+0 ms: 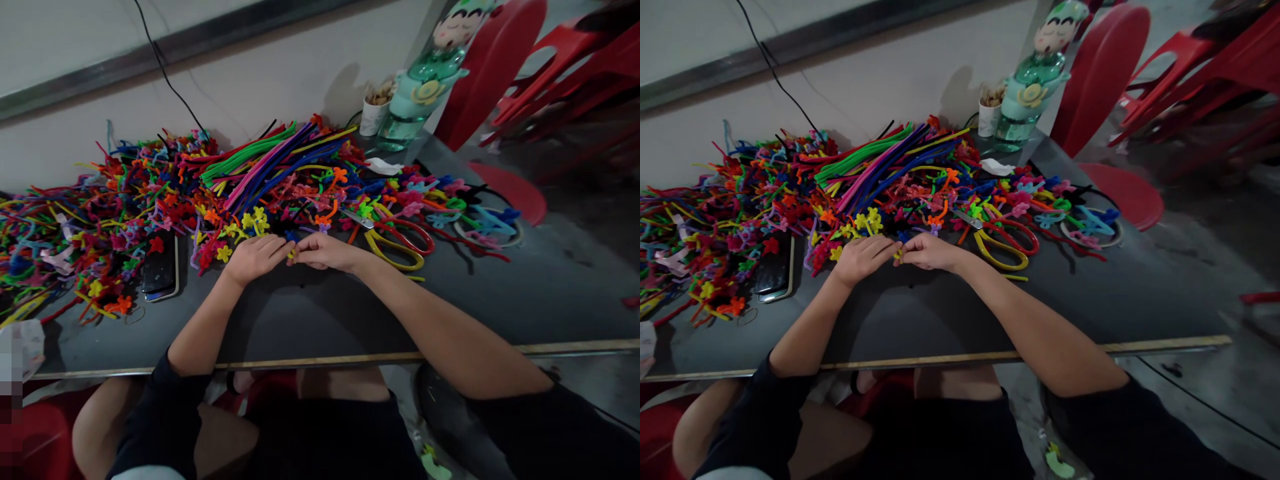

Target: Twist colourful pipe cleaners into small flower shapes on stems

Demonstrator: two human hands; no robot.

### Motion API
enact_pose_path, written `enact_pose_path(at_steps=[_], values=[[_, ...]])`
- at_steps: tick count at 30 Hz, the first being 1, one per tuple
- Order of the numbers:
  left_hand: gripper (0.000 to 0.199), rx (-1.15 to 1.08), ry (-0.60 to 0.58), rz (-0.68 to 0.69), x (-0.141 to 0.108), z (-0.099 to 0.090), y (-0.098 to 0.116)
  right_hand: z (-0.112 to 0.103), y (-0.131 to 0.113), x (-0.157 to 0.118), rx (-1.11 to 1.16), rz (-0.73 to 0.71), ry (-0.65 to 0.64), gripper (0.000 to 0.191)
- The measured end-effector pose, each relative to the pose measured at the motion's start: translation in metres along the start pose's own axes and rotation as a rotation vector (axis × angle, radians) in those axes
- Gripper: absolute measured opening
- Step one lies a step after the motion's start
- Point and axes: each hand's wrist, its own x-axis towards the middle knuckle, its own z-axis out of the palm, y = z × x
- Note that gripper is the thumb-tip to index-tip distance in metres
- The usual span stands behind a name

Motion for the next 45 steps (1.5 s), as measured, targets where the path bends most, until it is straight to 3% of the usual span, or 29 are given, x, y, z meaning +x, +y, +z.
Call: enact_pose_path(at_steps=[5,11,21,25,28,31,34,36,39,42,45], values=[[0.025,0.029,-0.009,-0.028,-0.001,0.000,-0.004,-0.002,0.005,0.003,-0.046,-0.032,0.020,0.033],[0.026,-0.025,0.048,-0.119,-0.004,0.004,-0.008,-0.004,0.007,0.006,-0.132,-0.076,0.163,0.037],[0.024,-0.096,0.055,-0.106,-0.001,0.004,-0.005,-0.005,0.006,0.006,-0.153,-0.091,0.133,0.037],[0.023,-0.131,-0.033,-0.138,0.004,0.001,-0.001,-0.005,0.006,0.006,-0.296,-0.131,0.147,0.033],[0.028,-0.212,-0.137,-0.306,0.009,0.002,0.007,0.003,0.006,0.003,-0.559,-0.181,0.270,0.029],[0.028,-0.398,-0.207,-0.639,0.015,0.006,0.014,0.015,0.005,-0.001,-0.874,-0.267,0.421,0.027],[0.033,-0.631,-0.264,-0.792,0.016,0.010,0.014,0.020,0.003,-0.003,-0.973,-0.302,0.539,0.027],[0.032,-0.602,-0.207,-0.725,0.013,0.011,0.010,0.015,0.003,-0.003,-0.917,-0.276,0.544,0.028],[0.027,-0.347,-0.111,-0.452,0.008,0.010,0.006,0.002,0.003,-0.002,-0.810,-0.227,0.430,0.028],[0.023,-0.165,-0.106,-0.193,0.006,0.008,0.004,-0.005,0.003,-0.001,-0.731,-0.185,0.364,0.022],[0.019,-0.043,-0.134,-0.064,0.007,0.005,0.004,-0.005,0.002,0.000,-0.673,-0.139,0.312,0.020]])
